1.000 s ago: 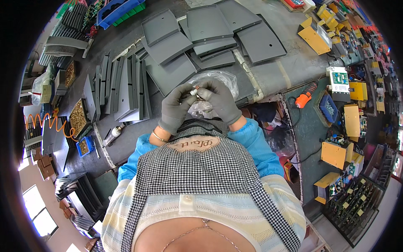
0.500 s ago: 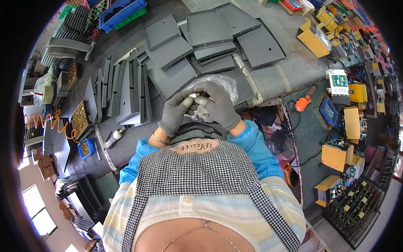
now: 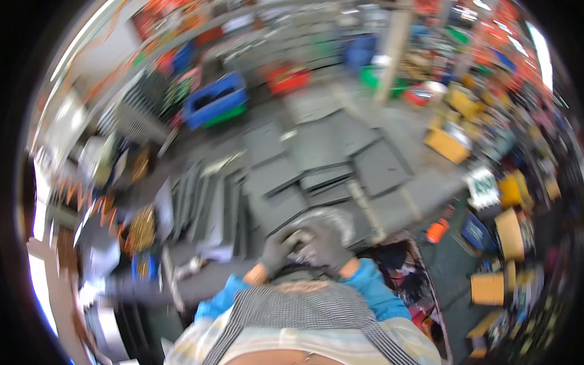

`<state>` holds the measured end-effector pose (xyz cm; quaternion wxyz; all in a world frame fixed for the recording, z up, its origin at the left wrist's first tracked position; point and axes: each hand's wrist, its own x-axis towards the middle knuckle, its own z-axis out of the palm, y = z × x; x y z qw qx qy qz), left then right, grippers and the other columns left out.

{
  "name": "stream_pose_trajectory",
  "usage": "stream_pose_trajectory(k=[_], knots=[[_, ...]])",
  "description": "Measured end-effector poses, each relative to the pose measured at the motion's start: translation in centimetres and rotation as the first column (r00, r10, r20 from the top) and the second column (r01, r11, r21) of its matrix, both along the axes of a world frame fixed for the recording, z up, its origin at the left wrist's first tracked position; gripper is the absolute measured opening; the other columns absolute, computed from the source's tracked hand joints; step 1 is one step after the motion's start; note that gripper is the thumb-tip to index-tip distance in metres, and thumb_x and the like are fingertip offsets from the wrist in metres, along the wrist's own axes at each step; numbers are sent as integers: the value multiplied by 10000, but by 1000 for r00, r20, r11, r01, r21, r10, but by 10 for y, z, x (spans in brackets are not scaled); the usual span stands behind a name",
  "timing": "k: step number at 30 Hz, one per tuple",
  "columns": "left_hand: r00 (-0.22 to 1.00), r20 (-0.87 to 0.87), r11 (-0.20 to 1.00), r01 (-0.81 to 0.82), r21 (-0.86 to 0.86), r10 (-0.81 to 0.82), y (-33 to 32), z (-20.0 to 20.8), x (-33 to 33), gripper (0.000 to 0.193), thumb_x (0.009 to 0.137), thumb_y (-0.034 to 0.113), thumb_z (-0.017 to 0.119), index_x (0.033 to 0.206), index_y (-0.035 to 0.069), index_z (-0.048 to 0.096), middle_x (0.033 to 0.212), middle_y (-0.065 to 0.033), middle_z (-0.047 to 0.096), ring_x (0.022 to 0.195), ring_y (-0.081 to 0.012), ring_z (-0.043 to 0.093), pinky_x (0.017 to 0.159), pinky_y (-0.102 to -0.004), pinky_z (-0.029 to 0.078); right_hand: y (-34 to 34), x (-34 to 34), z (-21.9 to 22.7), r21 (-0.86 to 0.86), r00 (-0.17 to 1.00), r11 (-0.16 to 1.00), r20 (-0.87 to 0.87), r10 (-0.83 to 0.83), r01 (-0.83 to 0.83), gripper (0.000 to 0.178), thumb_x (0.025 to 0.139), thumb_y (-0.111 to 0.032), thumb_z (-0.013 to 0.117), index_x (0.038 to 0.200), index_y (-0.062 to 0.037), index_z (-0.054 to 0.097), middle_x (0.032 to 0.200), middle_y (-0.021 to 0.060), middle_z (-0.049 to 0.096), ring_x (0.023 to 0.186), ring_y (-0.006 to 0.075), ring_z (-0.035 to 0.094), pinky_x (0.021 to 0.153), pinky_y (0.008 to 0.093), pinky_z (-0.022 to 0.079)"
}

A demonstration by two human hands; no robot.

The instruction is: Assembling small plastic grommets or spacers into holes on metal panels.

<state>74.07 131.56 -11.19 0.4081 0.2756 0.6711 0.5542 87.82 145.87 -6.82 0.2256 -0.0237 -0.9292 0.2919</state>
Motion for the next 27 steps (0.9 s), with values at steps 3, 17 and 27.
stream_pose_trajectory(k=[3, 17, 27], knots=[[982, 182, 995, -32, -92, 48, -8, 21, 0, 335, 1004, 241, 660, 1239, 6, 699, 948, -34, 708, 793, -85, 625, 708, -243, 521, -9, -10, -35, -32, 999, 999, -45, -11, 10, 596, 737, -269, 814, 1292, -128, 648, 1275, 120, 636, 1188, 340, 613, 1005, 456, 507], [924, 373, 996, 92, -11, -81, 11, -16, 3, 243, 1030, 177, 605, 1191, 5, 662, 862, -38, 661, 632, -101, 580, 551, -231, 494, -20, 21, -29, -625, 960, 735, 96, -262, 263, 411, 914, -245, 724, 1297, -125, 635, 1208, 104, 659, 1122, 334, 638, 951, 432, 509], [962, 172, 975, 220, -40, -210, 16, -34, 10, 217, 1020, 164, 614, 1179, 24, 662, 817, -35, 656, 642, -86, 603, 534, -226, 490, -18, 42, -57, -575, 948, 753, 184, -260, 318, 307, 986, -264, 620, 1242, -106, 682, 1124, 125, 718, 1018, 267, 701, 907, 374, 541]])
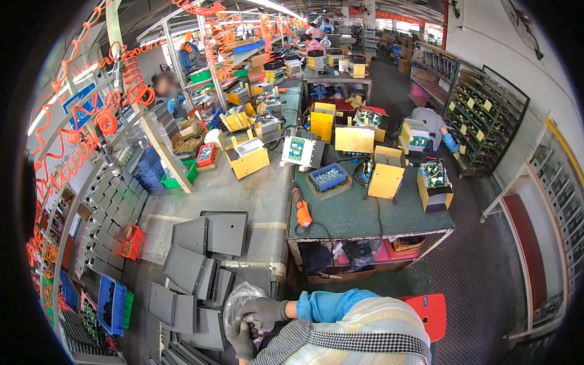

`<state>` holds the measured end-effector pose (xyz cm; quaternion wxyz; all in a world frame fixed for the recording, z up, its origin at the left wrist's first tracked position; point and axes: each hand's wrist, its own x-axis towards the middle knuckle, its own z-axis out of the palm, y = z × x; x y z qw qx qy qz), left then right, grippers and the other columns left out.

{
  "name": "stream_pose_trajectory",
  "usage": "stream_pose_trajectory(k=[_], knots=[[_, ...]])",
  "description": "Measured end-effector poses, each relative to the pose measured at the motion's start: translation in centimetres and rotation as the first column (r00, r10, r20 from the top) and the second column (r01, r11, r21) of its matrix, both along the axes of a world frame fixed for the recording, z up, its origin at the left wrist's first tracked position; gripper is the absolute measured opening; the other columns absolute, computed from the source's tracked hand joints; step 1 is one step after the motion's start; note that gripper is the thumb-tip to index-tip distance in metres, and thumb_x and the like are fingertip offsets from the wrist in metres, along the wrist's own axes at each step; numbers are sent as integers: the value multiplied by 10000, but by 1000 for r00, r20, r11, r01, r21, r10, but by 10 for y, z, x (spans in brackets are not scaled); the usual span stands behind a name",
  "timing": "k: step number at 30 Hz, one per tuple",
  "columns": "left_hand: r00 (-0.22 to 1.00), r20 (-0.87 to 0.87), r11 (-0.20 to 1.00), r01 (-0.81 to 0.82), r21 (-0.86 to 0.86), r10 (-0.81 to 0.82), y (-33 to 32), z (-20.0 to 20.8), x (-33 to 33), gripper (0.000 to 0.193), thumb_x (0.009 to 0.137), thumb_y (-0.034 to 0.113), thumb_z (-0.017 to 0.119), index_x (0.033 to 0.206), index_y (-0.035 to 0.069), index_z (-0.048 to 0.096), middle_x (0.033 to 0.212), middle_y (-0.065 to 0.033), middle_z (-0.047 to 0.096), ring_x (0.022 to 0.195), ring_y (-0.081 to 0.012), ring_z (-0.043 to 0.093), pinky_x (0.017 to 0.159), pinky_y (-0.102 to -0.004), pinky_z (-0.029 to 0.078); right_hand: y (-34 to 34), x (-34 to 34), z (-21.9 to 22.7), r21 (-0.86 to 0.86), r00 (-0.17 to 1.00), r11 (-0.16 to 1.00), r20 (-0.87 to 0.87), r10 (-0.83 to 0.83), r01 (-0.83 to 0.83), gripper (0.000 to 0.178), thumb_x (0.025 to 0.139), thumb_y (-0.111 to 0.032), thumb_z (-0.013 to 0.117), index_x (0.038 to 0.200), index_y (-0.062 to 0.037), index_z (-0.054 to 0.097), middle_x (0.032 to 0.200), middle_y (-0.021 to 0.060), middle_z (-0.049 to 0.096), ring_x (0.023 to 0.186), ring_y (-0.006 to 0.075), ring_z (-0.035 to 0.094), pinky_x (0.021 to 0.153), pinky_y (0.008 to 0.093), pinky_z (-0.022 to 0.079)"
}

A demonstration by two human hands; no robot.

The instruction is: Assembling small plastic grommets or spacers into holes on metal panels.

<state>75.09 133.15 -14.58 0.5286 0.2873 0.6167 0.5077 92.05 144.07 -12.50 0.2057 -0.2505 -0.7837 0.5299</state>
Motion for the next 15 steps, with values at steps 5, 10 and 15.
stream_pose_trajectory(k=[5, 10, 15], knots=[[997, 77, 1000, 3, 19, -4, 0, -1, 1, 260, 1017, 203, 629, 1198, 17, 641, 878, -50, 665, 681, -108, 621, 556, -268, 528, -13, 9, 27, -52, 993, 996, -90, -78, 73, 336, 969, -260, 640, 1272, -116, 668, 1085, 116, 724, 980, 270, 711, 888, 376, 551], [997, -67, 993, -25, 116, 33, -1, -6, 9, 254, 1012, 176, 622, 1201, 6, 636, 868, -40, 659, 679, -108, 621, 545, -260, 526, -7, 2, 21, 12, 957, 986, 240, -163, 165, 387, 964, -277, 649, 1319, -124, 639, 1057, 125, 736, 965, 245, 722, 869, 375, 558], [995, -92, 993, -14, 119, 25, -1, -3, 8, 260, 1013, 154, 604, 1217, -5, 632, 843, -40, 658, 672, -102, 620, 522, -252, 515, -14, 7, 19, -83, 986, 987, 112, -125, 134, 305, 937, -244, 664, 1201, -92, 680, 1037, 145, 724, 975, 285, 698, 893, 398, 530]])
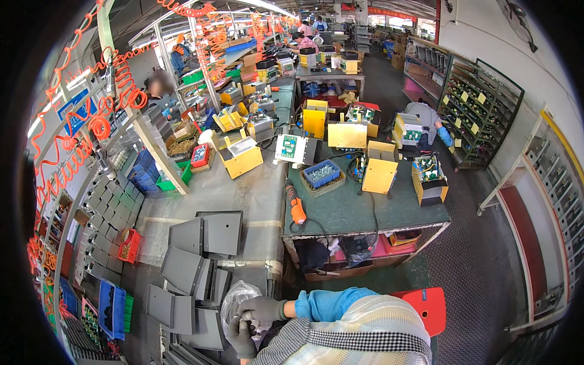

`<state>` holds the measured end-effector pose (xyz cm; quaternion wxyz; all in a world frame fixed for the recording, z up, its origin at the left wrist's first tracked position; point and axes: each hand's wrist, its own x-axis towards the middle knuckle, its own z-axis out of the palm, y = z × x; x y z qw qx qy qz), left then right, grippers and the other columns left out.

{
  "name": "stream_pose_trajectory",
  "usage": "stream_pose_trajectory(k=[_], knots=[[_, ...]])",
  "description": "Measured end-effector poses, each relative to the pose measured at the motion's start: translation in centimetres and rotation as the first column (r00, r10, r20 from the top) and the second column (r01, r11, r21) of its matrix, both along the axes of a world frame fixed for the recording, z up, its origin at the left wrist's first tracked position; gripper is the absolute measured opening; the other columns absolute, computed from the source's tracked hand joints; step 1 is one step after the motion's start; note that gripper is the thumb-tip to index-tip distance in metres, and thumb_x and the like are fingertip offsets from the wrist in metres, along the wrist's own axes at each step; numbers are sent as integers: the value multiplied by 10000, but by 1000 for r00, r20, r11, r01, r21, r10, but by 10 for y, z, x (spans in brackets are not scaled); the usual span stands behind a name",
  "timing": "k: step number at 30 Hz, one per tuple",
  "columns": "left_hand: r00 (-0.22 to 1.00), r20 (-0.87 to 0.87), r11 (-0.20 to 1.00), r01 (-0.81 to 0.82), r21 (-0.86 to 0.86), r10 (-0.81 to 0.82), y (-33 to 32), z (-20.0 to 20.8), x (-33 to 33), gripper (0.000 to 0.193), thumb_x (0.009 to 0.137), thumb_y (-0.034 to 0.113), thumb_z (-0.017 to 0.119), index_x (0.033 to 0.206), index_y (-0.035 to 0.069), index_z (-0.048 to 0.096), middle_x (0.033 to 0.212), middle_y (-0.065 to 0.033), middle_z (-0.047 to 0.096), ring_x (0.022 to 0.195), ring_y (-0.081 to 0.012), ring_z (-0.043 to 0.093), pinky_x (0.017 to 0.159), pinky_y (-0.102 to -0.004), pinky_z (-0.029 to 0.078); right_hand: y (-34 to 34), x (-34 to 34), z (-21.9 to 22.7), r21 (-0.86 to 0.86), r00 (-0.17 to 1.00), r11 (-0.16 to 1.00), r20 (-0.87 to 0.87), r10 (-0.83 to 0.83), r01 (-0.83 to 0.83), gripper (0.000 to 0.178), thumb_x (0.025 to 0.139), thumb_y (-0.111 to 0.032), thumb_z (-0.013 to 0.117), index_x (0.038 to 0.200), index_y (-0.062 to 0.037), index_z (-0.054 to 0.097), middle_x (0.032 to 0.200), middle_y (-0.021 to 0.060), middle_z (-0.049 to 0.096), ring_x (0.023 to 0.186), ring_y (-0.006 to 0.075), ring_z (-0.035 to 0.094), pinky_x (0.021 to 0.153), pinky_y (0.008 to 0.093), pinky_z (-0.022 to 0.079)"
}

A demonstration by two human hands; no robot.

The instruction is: Assembling small plastic grommets or spacers into holes on metal panels.

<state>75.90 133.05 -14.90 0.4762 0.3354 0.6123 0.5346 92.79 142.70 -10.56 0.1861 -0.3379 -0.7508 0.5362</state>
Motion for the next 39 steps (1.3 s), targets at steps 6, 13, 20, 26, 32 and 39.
stream_pose_trajectory(k=[6, 13, 20, 26, 32, 39], knots=[[996, 90, 997, 9, -80, -1, -3, 2, -1, 283, 1032, 161, 573, 1260, 2, 629, 835, -35, 658, 655, -99, 607, 541, -251, 520, -1, -2, -25, 39, 984, 999, -176, 32, -26, 363, 944, -136, 652, 1306, -108, 642, 1090, 89, 723, 914, 184, 708, 848, 344, 571], [976, 216, 996, 6, -84, 12, -4, 7, -1, 280, 1065, 261, 560, 1205, 32, 641, 863, -27, 671, 654, -81, 590, 555, -211, 479, -4, 4, 4, -57, 983, 998, -181, 16, -27, 312, 897, -101, 667, 1209, -91, 657, 1100, 120, 687, 1019, 260, 673, 908, 380, 527], [924, 380, 993, 12, -121, 35, -4, 18, 0, 322, 1070, 349, 564, 1146, 44, 637, 831, -17, 638, 645, -87, 562, 556, -216, 467, -1, -6, -12, 140, 972, 989, -225, 68, -36, 320, 894, -106, 666, 1214, -100, 650, 1095, 121, 675, 1020, 286, 667, 908, 398, 521], [944, 324, 993, -25, -118, 62, -7, 24, 0, 283, 1058, 201, 581, 1288, 39, 611, 895, -9, 655, 711, -83, 585, 578, -212, 479, 4, -12, -21, 218, 975, 975, -208, 78, -32, 307, 895, -137, 669, 1199, -97, 650, 1080, 123, 679, 1022, 284, 669, 907, 405, 521], [963, 239, 990, -103, -93, 123, -6, 14, -6, 352, 991, 81, 621, 1331, -7, 606, 1008, -47, 686, 782, -100, 636, 638, -214, 534, 8, -15, -15, 89, 972, 995, -228, 52, -32, 319, 925, -198, 678, 1224, -92, 648, 1079, 132, 692, 1008, 292, 681, 912, 400, 531], [971, 183, 984, -132, -119, 152, -5, 20, -10, 332, 1024, 177, 636, 1282, -33, 631, 927, -42, 684, 722, -93, 614, 595, -213, 510, 19, -26, -23, 77, 963, 990, -233, 134, -119, 308, 914, -188, 688, 1200, -78, 657, 1097, 124, 702, 1031, 274, 680, 915, 385, 526]])
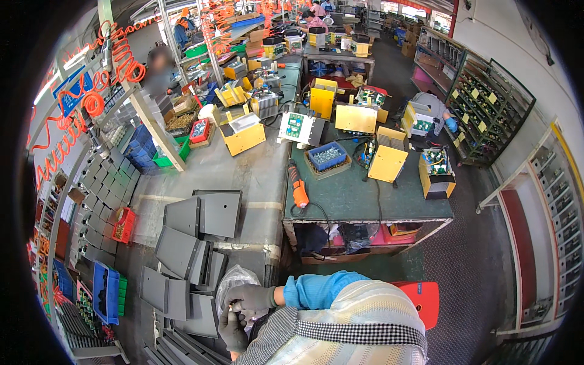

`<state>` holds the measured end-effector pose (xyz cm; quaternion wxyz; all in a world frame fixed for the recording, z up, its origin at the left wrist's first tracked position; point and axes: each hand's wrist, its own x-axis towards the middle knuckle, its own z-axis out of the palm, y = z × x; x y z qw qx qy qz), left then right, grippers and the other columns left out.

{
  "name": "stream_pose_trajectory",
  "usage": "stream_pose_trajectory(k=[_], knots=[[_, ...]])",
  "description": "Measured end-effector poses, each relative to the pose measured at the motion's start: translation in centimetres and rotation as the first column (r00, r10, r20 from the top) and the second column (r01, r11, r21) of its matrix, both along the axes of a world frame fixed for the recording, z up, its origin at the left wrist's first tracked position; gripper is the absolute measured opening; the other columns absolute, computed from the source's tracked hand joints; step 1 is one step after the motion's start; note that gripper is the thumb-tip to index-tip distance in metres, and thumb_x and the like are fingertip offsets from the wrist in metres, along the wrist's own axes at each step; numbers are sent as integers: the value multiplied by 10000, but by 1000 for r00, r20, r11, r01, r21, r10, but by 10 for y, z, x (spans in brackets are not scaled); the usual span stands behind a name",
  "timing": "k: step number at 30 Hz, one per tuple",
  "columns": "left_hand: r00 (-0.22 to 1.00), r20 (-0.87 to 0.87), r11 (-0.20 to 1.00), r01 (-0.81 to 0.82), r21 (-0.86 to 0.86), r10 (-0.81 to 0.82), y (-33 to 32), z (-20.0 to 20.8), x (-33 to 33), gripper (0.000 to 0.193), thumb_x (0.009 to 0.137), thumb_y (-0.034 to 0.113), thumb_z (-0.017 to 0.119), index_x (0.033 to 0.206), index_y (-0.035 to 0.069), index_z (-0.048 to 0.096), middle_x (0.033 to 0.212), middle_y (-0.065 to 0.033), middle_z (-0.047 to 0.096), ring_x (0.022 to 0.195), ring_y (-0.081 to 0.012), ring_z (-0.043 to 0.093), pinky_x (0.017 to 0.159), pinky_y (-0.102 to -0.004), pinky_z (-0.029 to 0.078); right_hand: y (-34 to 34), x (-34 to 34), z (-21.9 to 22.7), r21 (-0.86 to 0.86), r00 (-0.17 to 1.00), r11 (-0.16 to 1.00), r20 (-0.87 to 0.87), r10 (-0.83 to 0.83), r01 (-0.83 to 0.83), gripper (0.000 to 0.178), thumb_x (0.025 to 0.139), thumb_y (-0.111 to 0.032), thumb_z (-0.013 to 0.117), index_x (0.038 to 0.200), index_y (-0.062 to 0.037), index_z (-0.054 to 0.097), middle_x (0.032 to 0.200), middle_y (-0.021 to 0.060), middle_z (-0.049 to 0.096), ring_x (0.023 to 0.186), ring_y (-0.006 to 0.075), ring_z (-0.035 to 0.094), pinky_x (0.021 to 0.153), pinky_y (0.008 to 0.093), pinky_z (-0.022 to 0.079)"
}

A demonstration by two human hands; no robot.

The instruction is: Assembling small plastic grommets or spacers into holes on metal panels.

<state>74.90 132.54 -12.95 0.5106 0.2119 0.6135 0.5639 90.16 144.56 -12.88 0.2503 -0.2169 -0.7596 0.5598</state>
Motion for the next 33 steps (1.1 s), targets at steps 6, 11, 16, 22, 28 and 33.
stream_pose_trajectory(k=[6, 11, 16, 22, 28, 33], knots=[[990, 142, 1000, 17, 4, -18, 0, 4, -7, 294, 1041, 234, 626, 1202, -11, 645, 850, -25, 666, 652, -68, 558, 538, -193, 437, 12, -6, 9, -65, 998, 996, 15, 67, -65, 266, 908, -210, 715, 1131, -66, 691, 1072, 122, 725, 1016, 264, 688, 904, 375, 526], [995, -85, 999, -41, 36, 44, 4, 5, -1, 288, 999, 237, 693, 1144, -11, 675, 831, -21, 676, 643, -74, 567, 547, -198, 444, 15, -11, 17, -60, 990, 996, 118, 74, -68, 287, 921, -283, 715, 1111, -68, 707, 1035, 126, 738, 987, 277, 697, 897, 389, 528], [979, -184, 991, -72, 116, 92, 2, -6, -3, 249, 970, 190, 720, 1122, -4, 685, 837, -19, 682, 657, -63, 571, 548, -203, 430, 14, -18, 14, -17, 983, 1000, 185, -4, 7, 372, 905, -422, 681, 1021, -71, 719, 925, 132, 739, 893, 308, 714, 807, 422, 534], [682, -708, 961, 29, 276, 183, -4, -20, -7, 215, 952, 105, 722, 1135, -8, 713, 866, -29, 704, 707, -110, 631, 620, -265, 515, 17, -18, 26, 31, 950, 998, 309, 44, -56, 412, 976, -462, 589, 1105, -96, 727, 1034, 158, 738, 988, 338, 696, 882, 433, 527], [518, -823, 952, 54, 300, 231, -4, -13, -5, 229, 941, 77, 719, 1156, -5, 710, 895, -94, 719, 706, -144, 634, 662, -315, 541, 19, -27, 18, -281, 946, 954, 267, 184, -107, 497, 1016, -488, 516, 1108, -38, 706, 957, 123, 733, 876, 245, 693, 813, 387, 534], [464, -882, 951, 226, 213, 88, -9, -15, -13, 251, 945, 88, 711, 1176, -6, 684, 903, -114, 746, 749, -190, 693, 661, -338, 554, 23, -13, 36, -404, 892, 903, 341, 298, -147, 541, 1018, -509, 511, 1083, -6, 699, 877, 108, 713, 770, 222, 672, 727, 373, 533]])
